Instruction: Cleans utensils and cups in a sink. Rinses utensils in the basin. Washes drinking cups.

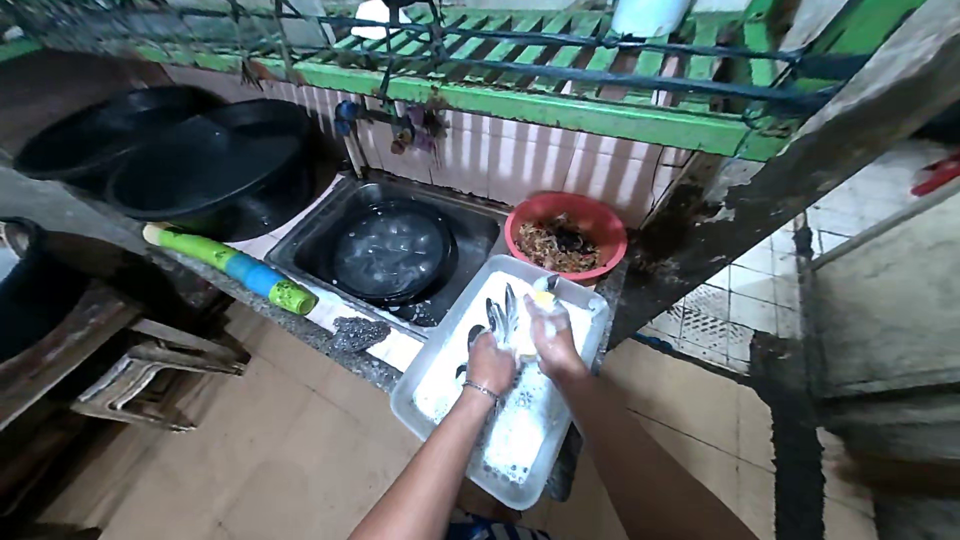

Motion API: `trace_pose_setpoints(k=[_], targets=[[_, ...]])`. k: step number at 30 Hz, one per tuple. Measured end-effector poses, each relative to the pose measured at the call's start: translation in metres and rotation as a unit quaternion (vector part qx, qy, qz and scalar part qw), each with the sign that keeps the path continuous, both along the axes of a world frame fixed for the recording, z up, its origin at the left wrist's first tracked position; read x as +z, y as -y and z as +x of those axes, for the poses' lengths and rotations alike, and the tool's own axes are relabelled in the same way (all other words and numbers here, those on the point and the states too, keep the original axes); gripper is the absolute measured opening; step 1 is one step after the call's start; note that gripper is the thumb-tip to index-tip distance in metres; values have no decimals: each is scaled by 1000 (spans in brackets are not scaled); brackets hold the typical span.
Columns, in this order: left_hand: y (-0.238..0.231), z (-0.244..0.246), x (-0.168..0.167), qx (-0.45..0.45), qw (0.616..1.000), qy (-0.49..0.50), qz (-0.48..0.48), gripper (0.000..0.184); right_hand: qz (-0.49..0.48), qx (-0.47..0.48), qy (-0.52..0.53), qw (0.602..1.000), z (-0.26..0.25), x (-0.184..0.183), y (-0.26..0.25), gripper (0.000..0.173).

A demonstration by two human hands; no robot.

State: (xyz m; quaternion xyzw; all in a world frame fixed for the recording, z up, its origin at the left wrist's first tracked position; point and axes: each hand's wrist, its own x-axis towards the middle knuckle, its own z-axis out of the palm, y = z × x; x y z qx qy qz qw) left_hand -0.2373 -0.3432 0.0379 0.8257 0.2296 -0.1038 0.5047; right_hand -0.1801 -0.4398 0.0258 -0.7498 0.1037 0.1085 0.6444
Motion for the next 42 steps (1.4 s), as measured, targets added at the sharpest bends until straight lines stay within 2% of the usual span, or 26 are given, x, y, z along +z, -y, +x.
trace_pose_setpoints(k=[3,6,8,10,13,14,17,19,20,22,24,25,27,29,33,35,36,38,40,42], targets=[[5,-2,11,-13,999,-30,23,30,-32,14,28,999,-2,-7,1,51],[-5,11,7,29,999,-2,12,29,-91,115,62,987,-14,-1,-1,31],[-14,14,11,33,999,-8,32,28,-90,155,42,983,-13,9,7,28],[-19,13,22,9,998,-9,59,28,-38,139,-6,990,-11,18,10,30],[-16,6,32,-15,998,5,54,26,82,70,-90,990,-13,26,1,43],[-15,1,35,-24,998,8,61,28,108,44,-95,989,-12,26,-2,40],[-17,-9,33,-65,985,-20,160,39,108,-1,-107,988,-9,22,-3,33],[-25,-12,36,-66,979,-16,193,40,85,15,-94,992,-8,16,-5,25],[-30,-11,39,-52,986,-7,159,40,73,49,-88,992,-11,14,-6,24],[-46,2,36,-2,1000,24,13,38,58,126,-68,988,-21,17,-13,24],[-65,20,23,39,987,72,-138,23,49,155,-41,986,-28,22,-28,22],[-78,27,21,38,982,86,-162,17,33,152,-22,988,-30,26,-35,20],[-108,42,25,34,988,93,-122,16,-26,155,10,988,-35,36,-49,22],[-145,68,32,54,992,87,-68,24,-54,165,24,984,-40,41,-60,24],[-240,142,47,41,989,7,145,50,-31,111,-1,993,-45,35,-77,28],[-272,166,45,15,977,-15,210,50,-26,66,-19,997,-43,34,-84,30],[-279,169,47,2,978,-15,210,47,-21,46,-28,998,-40,33,-87,31],[-272,156,48,-31,989,2,141,36,8,10,-33,999,-33,28,-94,34],[-244,127,44,-65,998,16,0,25,76,-41,-43,995,-21,23,-101,41],[-209,100,44,-105,985,-19,-139,26,139,-78,-60,985,-4,20,-105,49]])
